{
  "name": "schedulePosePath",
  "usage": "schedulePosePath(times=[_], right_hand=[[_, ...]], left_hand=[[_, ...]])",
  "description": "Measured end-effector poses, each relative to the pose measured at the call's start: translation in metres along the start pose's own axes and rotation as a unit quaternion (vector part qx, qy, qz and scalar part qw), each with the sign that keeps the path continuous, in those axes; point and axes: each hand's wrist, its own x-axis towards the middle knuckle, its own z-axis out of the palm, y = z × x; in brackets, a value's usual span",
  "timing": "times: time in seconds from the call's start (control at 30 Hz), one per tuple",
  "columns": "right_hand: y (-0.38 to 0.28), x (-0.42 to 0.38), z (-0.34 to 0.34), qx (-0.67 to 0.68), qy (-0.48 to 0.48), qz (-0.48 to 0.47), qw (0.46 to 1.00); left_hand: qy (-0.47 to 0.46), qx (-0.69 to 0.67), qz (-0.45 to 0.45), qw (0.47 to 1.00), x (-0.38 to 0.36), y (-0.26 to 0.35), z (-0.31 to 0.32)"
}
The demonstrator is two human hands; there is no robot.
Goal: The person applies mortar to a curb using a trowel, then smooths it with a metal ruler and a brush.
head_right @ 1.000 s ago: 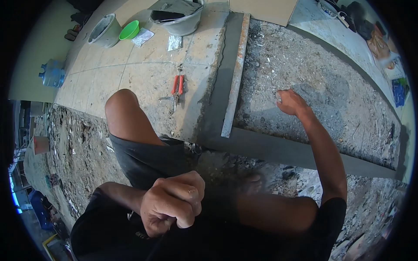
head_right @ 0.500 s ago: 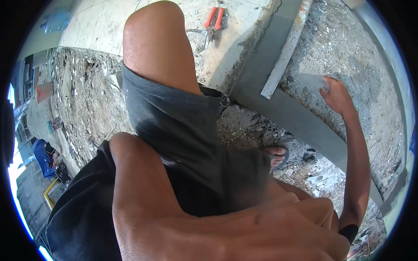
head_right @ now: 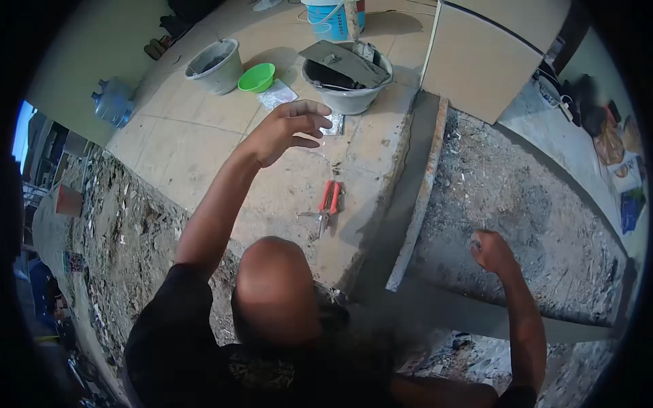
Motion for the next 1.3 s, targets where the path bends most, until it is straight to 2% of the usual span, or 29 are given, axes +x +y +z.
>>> schedulePosePath(times=[0.07,0.1,0.13,0.2,0.23,0.3,0.33,0.47,0.53,0.67,0.87,0.9,0.93,1.07,1.23,1.3], right_hand=[[-0.008,-0.003,-0.009,0.013,-0.003,-0.007,1.0],[-0.01,-0.011,-0.009,-0.006,0.022,-0.016,1.0],[-0.013,-0.018,-0.013,-0.029,0.046,-0.026,0.998],[-0.039,-0.036,-0.031,-0.021,0.043,0.003,0.999],[-0.052,-0.041,-0.039,0.006,0.041,0.025,0.999],[-0.065,-0.054,-0.043,0.002,0.045,0.033,0.998],[-0.071,-0.055,-0.047,0.007,0.051,0.035,0.998],[-0.105,-0.056,-0.057,-0.002,0.027,0.047,0.999],[-0.131,-0.045,-0.069,0.015,0.016,0.033,0.999],[-0.143,-0.019,-0.07,-0.019,0.048,-0.032,0.998],[-0.185,0.024,-0.08,0.005,0.053,-0.067,0.996],[-0.188,0.03,-0.08,0.021,0.071,-0.095,0.993],[-0.192,0.037,-0.08,0.037,0.093,-0.122,0.987],[-0.221,0.059,-0.099,0.067,0.122,-0.132,0.982],[-0.267,0.101,-0.136,0.064,0.222,-0.149,0.961],[-0.298,0.119,-0.149,0.036,0.252,-0.185,0.949]], left_hand=[[0.103,-0.113,-0.105,0.983,0.084,-0.047,-0.02],[0.17,-0.197,-0.163,0.952,0.121,-0.066,-0.02],[0.16,-0.208,-0.155,0.952,0.152,-0.08,-0.022],[0.274,-0.287,-0.139,0.908,0.196,-0.102,-0.021],[0.27,-0.298,-0.136,0.905,0.205,-0.107,-0.021],[0.292,-0.408,-0.053,0.863,0.208,-0.118,-0.015],[0.328,-0.399,-0.051,0.855,0.208,-0.111,-0.013],[0.322,-0.44,-0.009,0.838,0.206,-0.132,-0.023],[0.311,-0.426,-0.062,0.847,0.191,-0.127,-0.025],[0.239,-0.491,-0.045,0.836,0.169,-0.129,-0.034],[0.267,-0.468,-0.059,0.84,0.113,-0.129,-0.039],[0.266,-0.461,-0.05,0.845,0.101,-0.131,-0.042],[0.262,-0.457,-0.054,0.848,0.087,-0.135,-0.042],[0.24,-0.429,-0.052,0.869,0.007,-0.152,-0.034],[0.291,-0.399,-0.07,0.867,-0.092,-0.163,-0.028],[0.302,-0.383,-0.074,0.87,-0.128,-0.166,-0.024]])
